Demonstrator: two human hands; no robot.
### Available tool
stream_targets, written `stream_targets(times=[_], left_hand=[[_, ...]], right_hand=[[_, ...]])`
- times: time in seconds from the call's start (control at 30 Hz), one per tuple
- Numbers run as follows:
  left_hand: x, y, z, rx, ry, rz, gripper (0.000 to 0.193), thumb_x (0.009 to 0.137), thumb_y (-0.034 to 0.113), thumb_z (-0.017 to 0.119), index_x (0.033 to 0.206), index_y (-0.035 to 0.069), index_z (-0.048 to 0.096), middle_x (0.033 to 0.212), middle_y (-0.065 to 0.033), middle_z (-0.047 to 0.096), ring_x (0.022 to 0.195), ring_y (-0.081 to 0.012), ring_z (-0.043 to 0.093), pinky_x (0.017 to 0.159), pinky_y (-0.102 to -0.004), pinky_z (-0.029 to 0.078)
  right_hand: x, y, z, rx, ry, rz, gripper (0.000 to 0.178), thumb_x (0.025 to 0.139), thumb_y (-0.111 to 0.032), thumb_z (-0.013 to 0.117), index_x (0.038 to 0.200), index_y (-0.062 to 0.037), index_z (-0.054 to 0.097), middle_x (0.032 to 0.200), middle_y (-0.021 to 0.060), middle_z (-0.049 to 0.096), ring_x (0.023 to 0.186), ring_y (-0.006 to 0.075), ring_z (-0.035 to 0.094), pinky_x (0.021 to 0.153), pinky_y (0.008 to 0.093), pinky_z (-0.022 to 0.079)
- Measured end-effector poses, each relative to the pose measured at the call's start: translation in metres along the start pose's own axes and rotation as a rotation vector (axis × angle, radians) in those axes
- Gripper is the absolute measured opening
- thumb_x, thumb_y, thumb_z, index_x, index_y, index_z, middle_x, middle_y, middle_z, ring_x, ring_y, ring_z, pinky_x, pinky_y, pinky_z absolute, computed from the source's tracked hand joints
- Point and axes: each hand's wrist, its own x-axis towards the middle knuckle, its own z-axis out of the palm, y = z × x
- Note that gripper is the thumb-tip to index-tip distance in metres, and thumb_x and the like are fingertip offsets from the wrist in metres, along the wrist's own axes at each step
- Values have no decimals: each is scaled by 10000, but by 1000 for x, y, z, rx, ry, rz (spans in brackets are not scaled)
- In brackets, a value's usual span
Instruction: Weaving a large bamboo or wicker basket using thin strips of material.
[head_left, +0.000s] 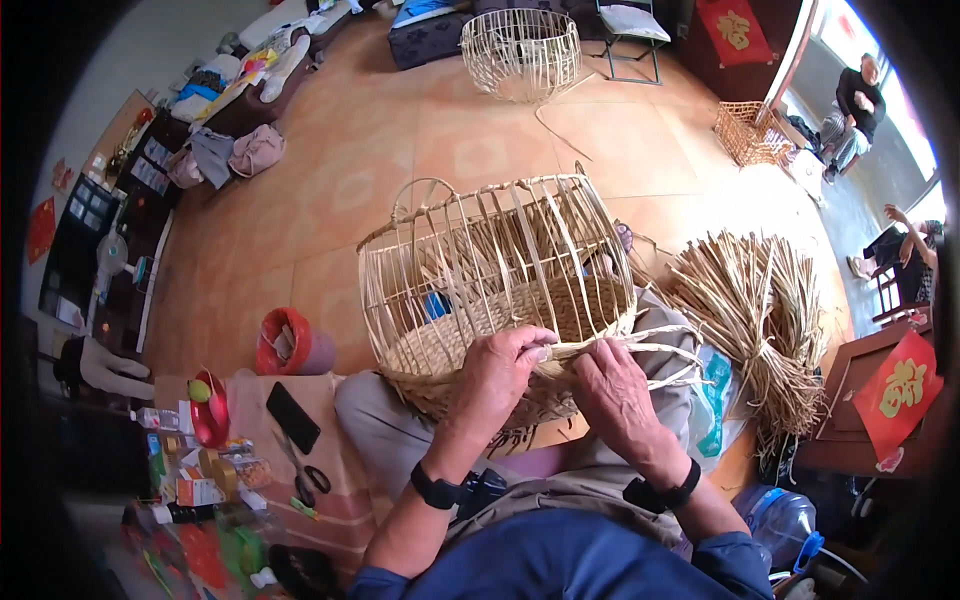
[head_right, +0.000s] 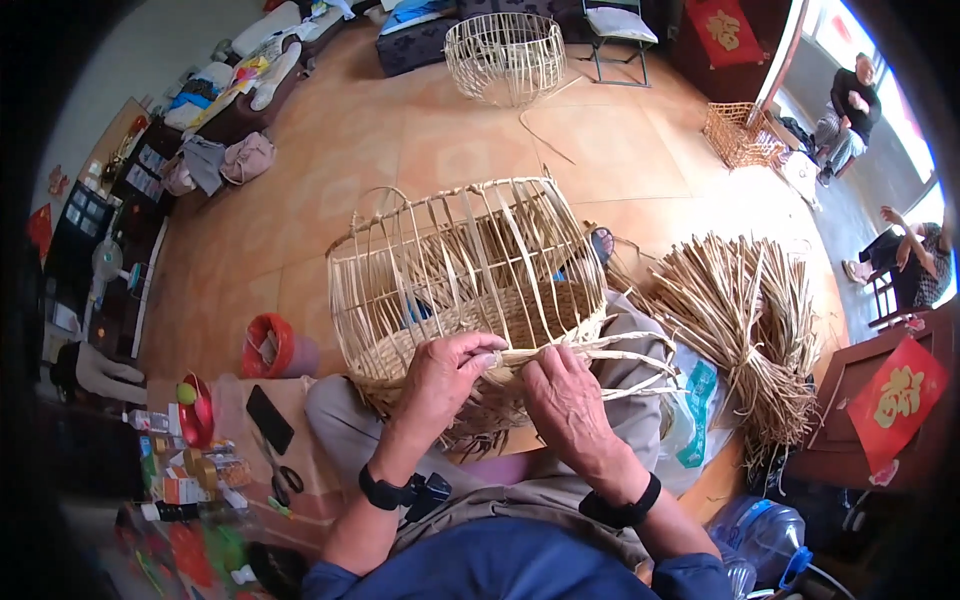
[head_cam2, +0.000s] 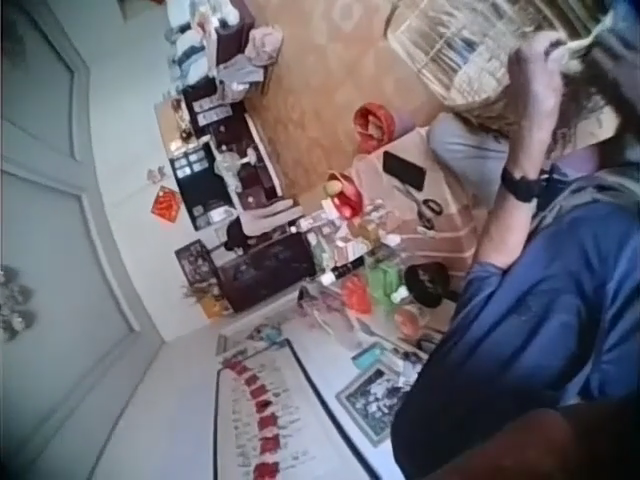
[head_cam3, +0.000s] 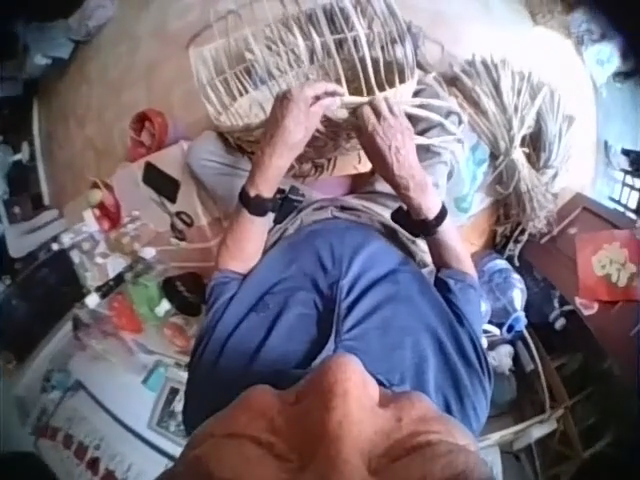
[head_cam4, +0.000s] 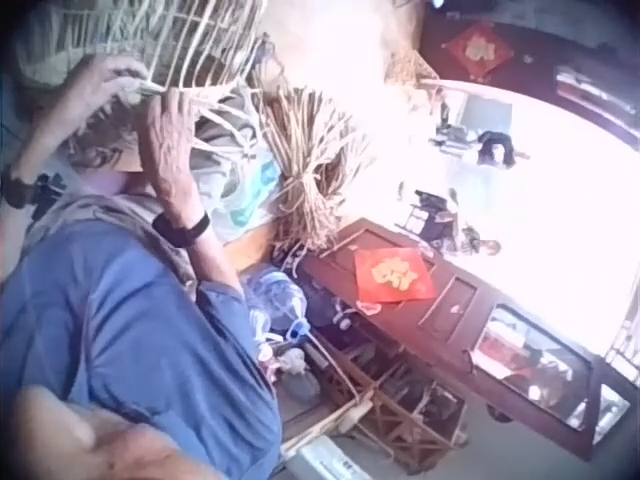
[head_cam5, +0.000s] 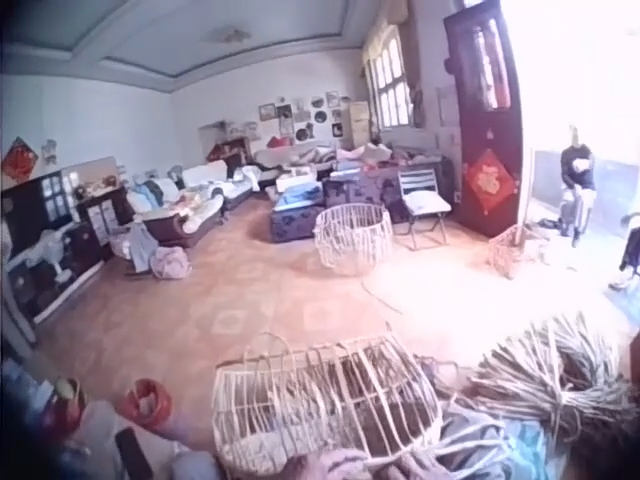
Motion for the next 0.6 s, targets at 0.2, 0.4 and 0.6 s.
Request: stream_targets(times=[0.2,0.4,0.6], left_hand=[[1,-13,6,100,71,156,227,960,57,663,1170,57,749,934,-182,748,826,-279,740,758,-381,569],[-3,-14,-15,241,-97,229,276,949,104,685,1220,90,732,980,-204,726,906,-361,716,804,-435,559],[-7,-4,11,362,105,186,249,899,172,769,1108,55,704,918,-198,711,863,-405,700,743,-497,548]], right_hand=[[-13,-4,-42,157,-224,73,106,934,-50,619,974,-38,522,726,171,606,660,413,637,560,500,451],[27,-2,-85,-92,-135,-42,113,987,-155,629,929,-75,573,712,102,590,569,293,588,536,442,416],[68,42,-83,-224,89,-75,159,918,-193,733,960,-72,638,886,103,633,846,296,635,699,433,496]])
